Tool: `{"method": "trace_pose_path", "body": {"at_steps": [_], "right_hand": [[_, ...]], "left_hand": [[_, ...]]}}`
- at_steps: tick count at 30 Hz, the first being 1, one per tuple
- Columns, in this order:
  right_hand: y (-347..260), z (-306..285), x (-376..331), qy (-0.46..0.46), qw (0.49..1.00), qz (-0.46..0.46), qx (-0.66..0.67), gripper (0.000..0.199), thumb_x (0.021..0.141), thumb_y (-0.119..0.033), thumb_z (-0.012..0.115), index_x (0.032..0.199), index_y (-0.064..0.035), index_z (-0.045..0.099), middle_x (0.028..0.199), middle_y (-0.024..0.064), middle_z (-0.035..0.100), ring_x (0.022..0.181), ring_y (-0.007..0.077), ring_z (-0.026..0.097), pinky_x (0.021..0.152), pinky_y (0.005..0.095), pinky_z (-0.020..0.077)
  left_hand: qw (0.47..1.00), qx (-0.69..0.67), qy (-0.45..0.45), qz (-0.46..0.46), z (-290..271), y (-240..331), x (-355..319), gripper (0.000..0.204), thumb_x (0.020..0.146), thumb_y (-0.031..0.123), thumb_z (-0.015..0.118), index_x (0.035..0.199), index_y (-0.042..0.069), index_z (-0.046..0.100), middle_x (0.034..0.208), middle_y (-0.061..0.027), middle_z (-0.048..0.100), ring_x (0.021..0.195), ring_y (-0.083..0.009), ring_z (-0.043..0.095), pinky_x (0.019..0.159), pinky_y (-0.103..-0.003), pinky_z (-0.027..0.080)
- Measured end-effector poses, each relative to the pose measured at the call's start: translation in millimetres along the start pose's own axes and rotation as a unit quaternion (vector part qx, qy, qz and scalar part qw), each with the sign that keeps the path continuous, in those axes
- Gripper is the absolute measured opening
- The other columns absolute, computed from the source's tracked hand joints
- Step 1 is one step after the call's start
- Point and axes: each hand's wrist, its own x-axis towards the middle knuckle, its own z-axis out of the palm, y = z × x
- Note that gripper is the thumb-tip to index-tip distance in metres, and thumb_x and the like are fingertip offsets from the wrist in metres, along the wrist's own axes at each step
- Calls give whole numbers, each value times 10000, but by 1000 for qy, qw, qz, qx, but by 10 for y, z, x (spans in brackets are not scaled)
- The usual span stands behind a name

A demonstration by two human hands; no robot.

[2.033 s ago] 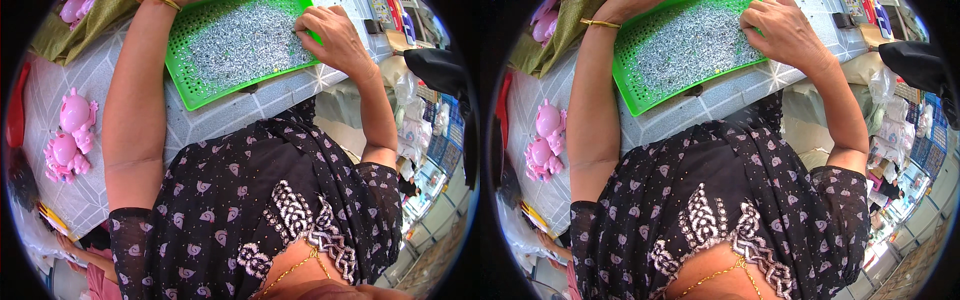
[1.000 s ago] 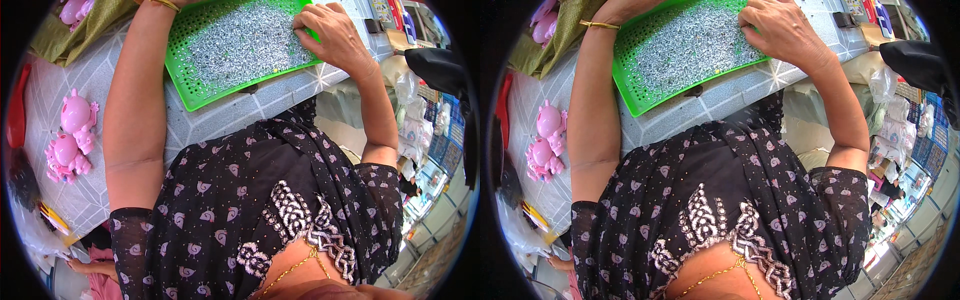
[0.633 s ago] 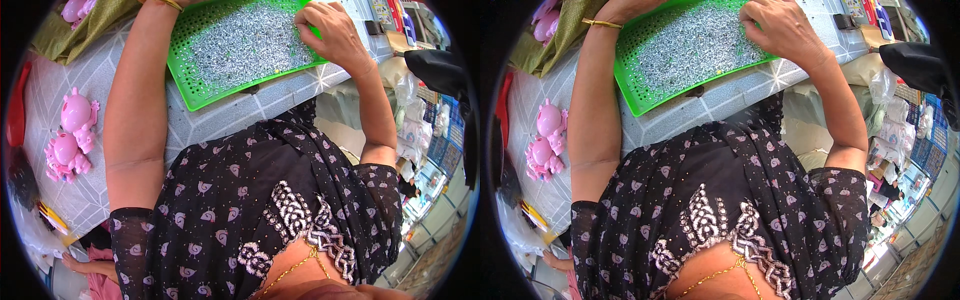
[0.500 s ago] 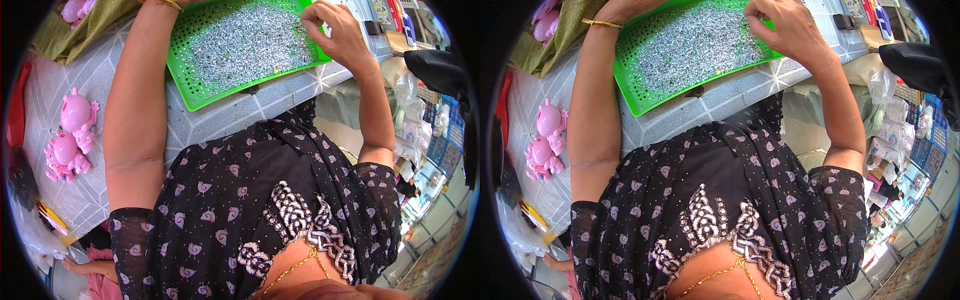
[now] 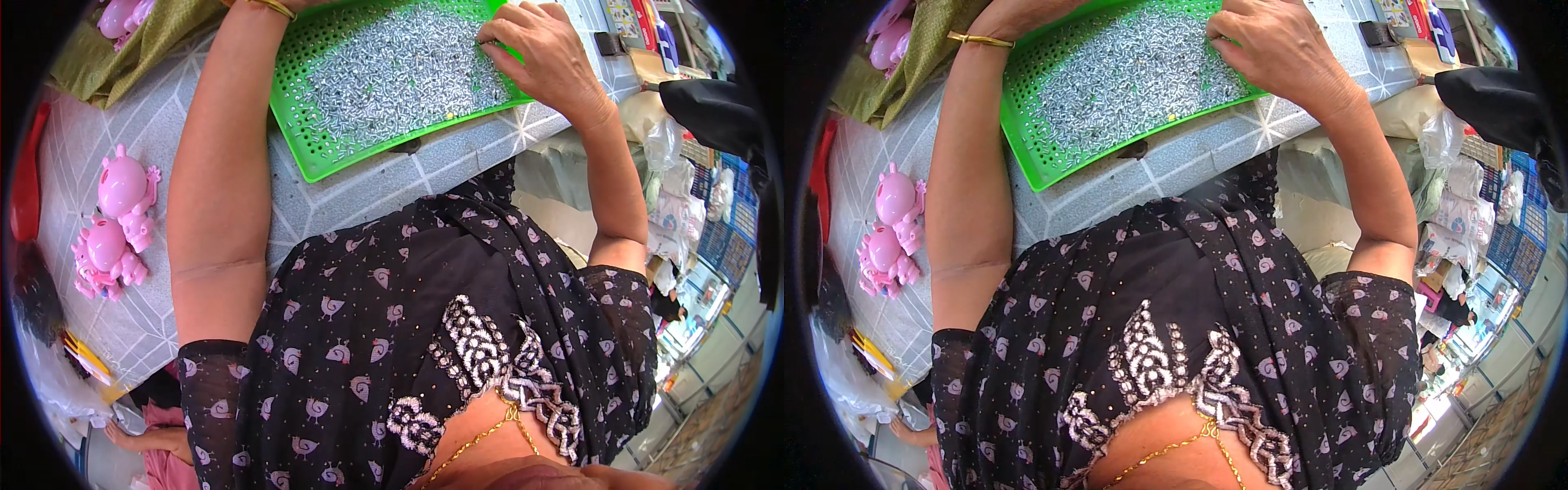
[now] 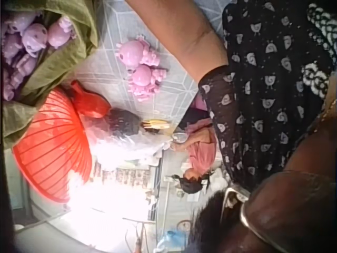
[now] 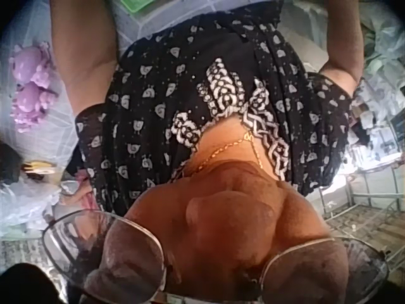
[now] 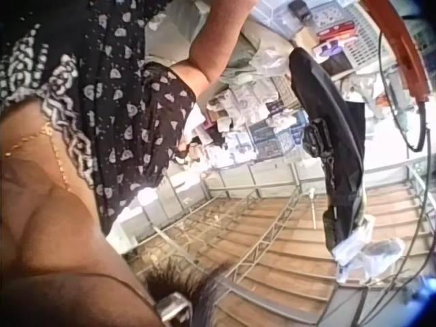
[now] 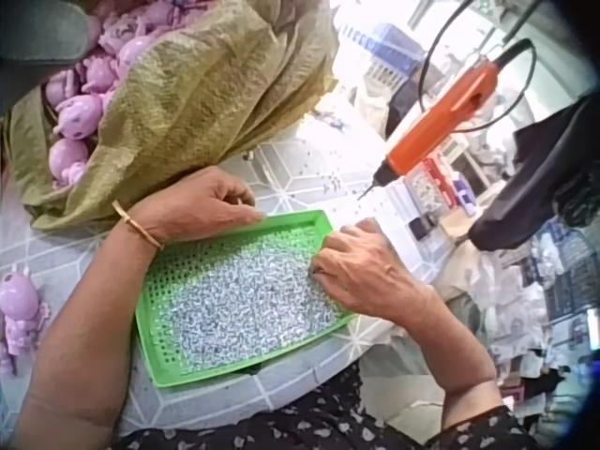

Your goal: Sorting through a large batch of small silver metal parts on a green tray at a workstation.

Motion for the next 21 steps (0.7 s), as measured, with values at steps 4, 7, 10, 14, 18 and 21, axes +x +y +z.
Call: {"method": "trace_pose_path", "body": {"at_steps": [4,7,10,14,18,21], "right_hand": [[33,60,-16,-21,999,-4,-34,120,841,-130,704,877,-77,602,840,77,599,812,275,618,761,408,458],[320,483,-111,121,989,-79,21,110,855,-122,683,895,-74,593,831,83,592,824,283,616,770,409,459],[384,601,-87,255,945,-155,133,96,868,-112,666,901,-69,586,831,98,596,831,298,619,772,414,459],[38,28,-60,22,995,59,81,62,924,-90,624,918,-41,586,850,131,617,829,327,628,780,418,471],[84,18,-220,22,954,184,235,142,1031,-135,563,1013,1,600,875,108,616,826,226,606,797,324,484],[61,-22,-225,18,919,222,327,193,1066,-173,527,1035,4,598,894,73,611,838,174,583,798,304,482]], "left_hand": [[1000,3,-2,10,1,-18,13,333,941,290,712,964,-42,732,741,-6,618,716,-85,528,633,-296,455],[1000,12,-9,6,5,27,48,337,940,294,713,969,-41,733,739,-10,620,717,-86,529,635,-298,458],[1000,8,-9,7,10,14,44,341,941,297,714,972,-42,734,737,-13,621,717,-87,528,636,-300,458],[1000,-4,-6,11,3,-58,29,349,944,301,711,979,-45,733,738,-20,623,720,-89,532,641,-301,461],[1000,11,-15,-7,-5,7,45,357,946,307,709,985,-47,731,748,-26,629,727,-93,539,649,-304,467],[1000,3,-3,-8,5,-6,44,369,948,315,709,987,-51,727,764,-34,642,735,-99,549,663,-305,475]]}}
